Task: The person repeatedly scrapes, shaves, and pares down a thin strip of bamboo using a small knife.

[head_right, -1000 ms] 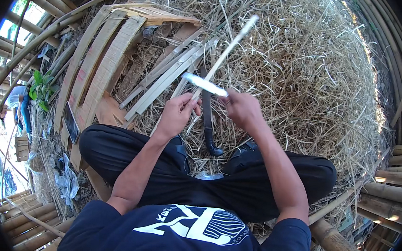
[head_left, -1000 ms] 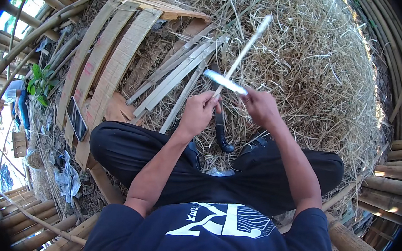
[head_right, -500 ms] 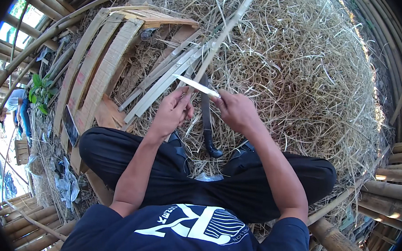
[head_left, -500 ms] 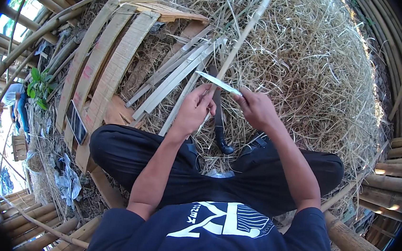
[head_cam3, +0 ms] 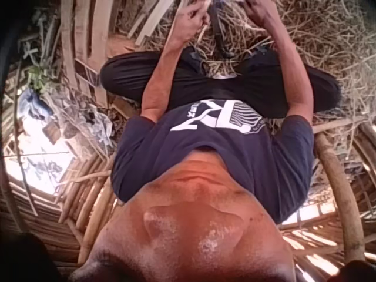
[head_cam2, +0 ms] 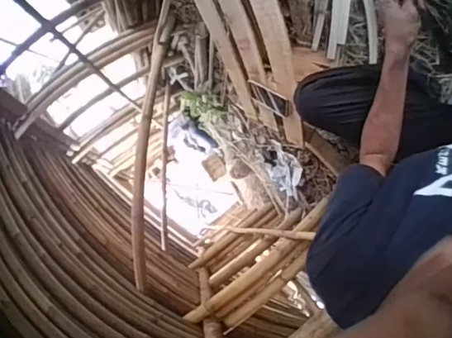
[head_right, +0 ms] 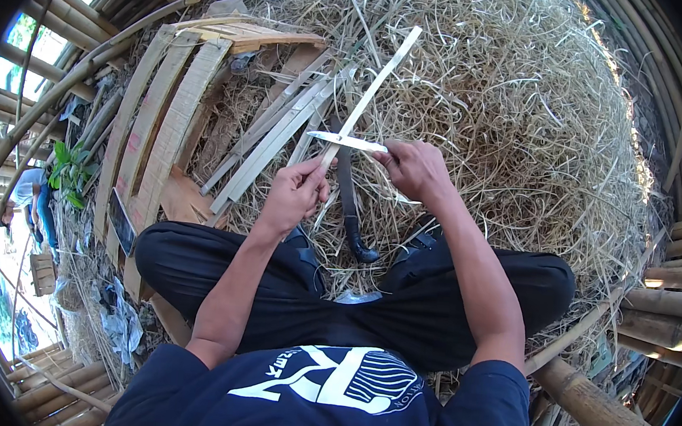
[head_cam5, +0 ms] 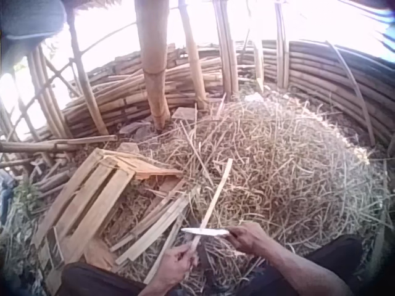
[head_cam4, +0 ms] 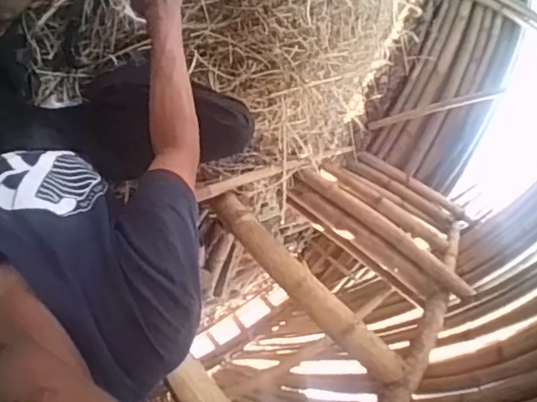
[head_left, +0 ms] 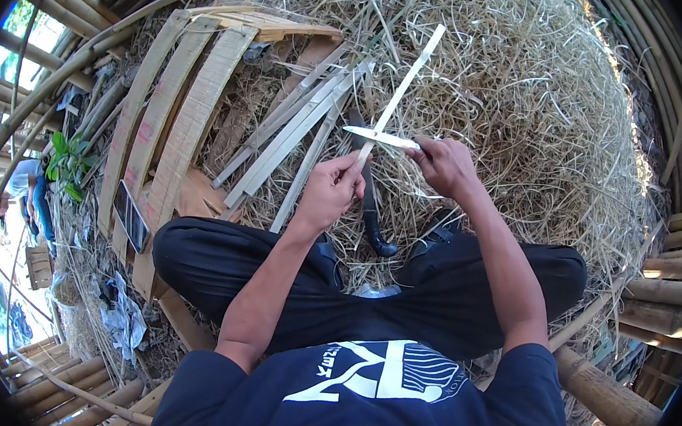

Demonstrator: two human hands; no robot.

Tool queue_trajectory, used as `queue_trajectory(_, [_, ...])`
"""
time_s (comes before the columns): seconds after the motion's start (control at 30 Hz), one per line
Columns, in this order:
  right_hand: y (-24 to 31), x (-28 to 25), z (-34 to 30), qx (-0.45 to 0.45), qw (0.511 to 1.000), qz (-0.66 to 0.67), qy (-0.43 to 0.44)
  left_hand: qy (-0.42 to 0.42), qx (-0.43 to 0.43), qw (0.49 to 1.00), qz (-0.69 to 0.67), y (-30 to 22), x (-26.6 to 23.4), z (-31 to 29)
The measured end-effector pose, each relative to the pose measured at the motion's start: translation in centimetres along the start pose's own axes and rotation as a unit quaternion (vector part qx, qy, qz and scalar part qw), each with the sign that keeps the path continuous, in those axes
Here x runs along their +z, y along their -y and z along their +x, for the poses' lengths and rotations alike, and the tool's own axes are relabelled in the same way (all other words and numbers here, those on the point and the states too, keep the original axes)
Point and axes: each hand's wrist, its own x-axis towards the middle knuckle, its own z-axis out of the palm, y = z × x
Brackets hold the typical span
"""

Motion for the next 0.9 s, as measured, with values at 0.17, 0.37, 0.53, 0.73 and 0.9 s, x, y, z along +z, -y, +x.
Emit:
queue_trajectory(0.17, [-11.7, -4.1, -0.1, 0.341, 0.929, 0.017, -0.146, 0.027, -0.044, 0.998, -0.027, -1.3, -1.1, -2.8])
queue_trajectory(0.37, [-3.6, -3.0, 2.1, 0.280, 0.873, 0.365, -0.164, 0.011, -0.020, 0.998, -0.061, -1.1, -0.6, -1.2])
queue_trajectory(0.53, [3.0, -1.6, 2.2, 0.212, 0.808, 0.543, -0.087, 0.075, -0.037, 0.995, -0.047, 0.1, 1.1, -0.6])
queue_trajectory(0.73, [2.9, -1.4, 1.8, 0.225, 0.829, 0.504, -0.087, 0.066, -0.058, 0.995, -0.055, -0.2, 1.7, -0.3])
queue_trajectory(0.9, [4.6, -1.8, 0.1, 0.116, 0.967, 0.220, -0.048, 0.025, -0.024, 0.998, -0.053, 0.2, 0.7, 0.3])
